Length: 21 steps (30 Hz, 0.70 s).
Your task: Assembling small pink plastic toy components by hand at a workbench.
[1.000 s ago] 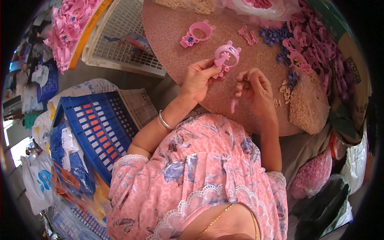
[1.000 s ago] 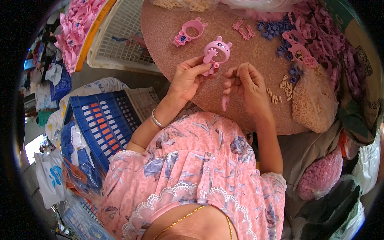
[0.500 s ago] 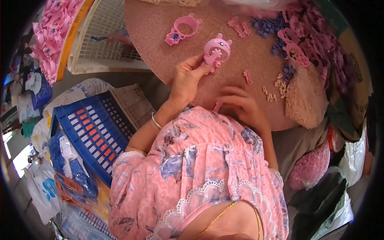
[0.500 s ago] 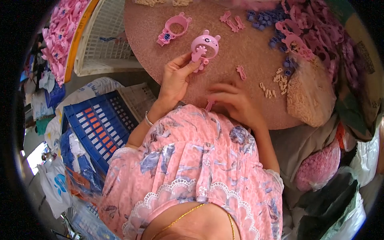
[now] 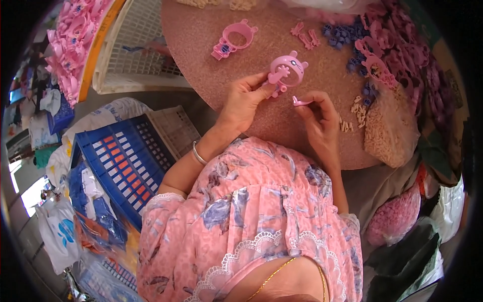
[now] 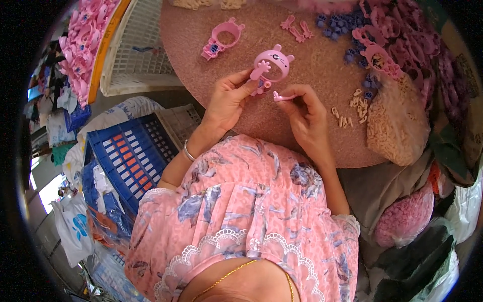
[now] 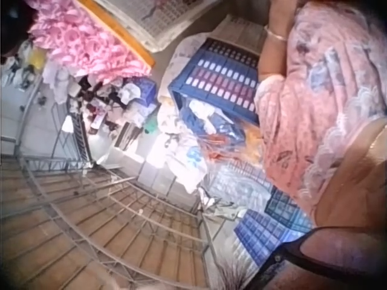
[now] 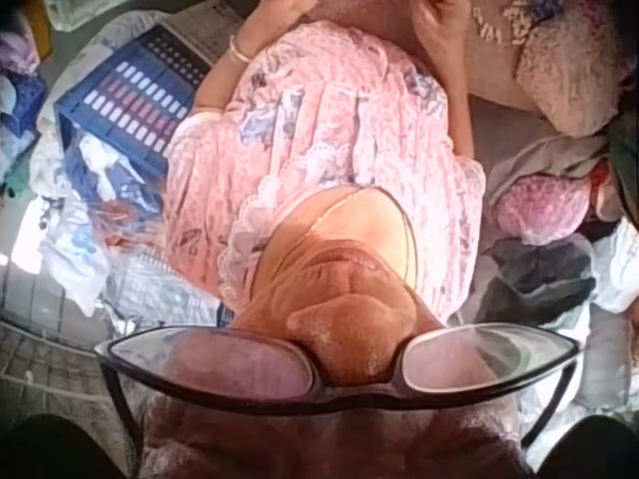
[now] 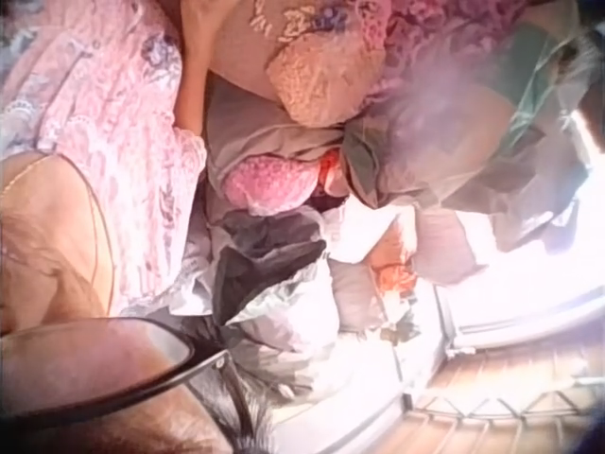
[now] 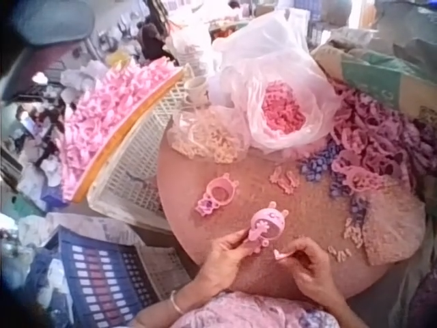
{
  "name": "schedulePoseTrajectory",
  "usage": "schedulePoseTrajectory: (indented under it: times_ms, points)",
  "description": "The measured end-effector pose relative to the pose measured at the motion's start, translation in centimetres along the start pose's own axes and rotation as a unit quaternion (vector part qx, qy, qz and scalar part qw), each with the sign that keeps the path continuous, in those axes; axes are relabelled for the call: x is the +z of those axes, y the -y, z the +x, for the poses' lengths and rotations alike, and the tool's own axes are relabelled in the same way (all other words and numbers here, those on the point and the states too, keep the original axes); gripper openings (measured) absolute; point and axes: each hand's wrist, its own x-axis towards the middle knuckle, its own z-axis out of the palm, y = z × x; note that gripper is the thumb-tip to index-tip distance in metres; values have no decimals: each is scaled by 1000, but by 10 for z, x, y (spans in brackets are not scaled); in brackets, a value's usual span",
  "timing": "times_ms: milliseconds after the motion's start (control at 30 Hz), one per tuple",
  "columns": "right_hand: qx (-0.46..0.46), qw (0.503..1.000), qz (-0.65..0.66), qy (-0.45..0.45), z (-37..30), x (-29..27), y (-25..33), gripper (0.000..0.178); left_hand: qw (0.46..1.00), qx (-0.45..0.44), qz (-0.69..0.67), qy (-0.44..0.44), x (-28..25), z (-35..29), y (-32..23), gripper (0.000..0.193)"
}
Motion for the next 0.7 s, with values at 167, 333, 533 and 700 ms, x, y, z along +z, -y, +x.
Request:
schedulePoseTrajectory:
  times_ms: [167, 333, 533, 700]
  points:
    - [-109, 990, -86, 14, 6, -2, -4, 21, 996, 66, 42, 37, 7, -2, 2, 34]
    - [-103, 990, -92, 10, 1, 3, 0, 19, 984, 93, 149, 29, 6, -9, 1, 34]
    - [-111, 983, -145, 15, -2, 4, 2, 18, 967, 95, 236, 9, 11, -17, -6, 34]
    - [38, 994, -39, -93, -4, 15, 11, 16, 931, 138, 339, 2, 12, -21, -10, 33]
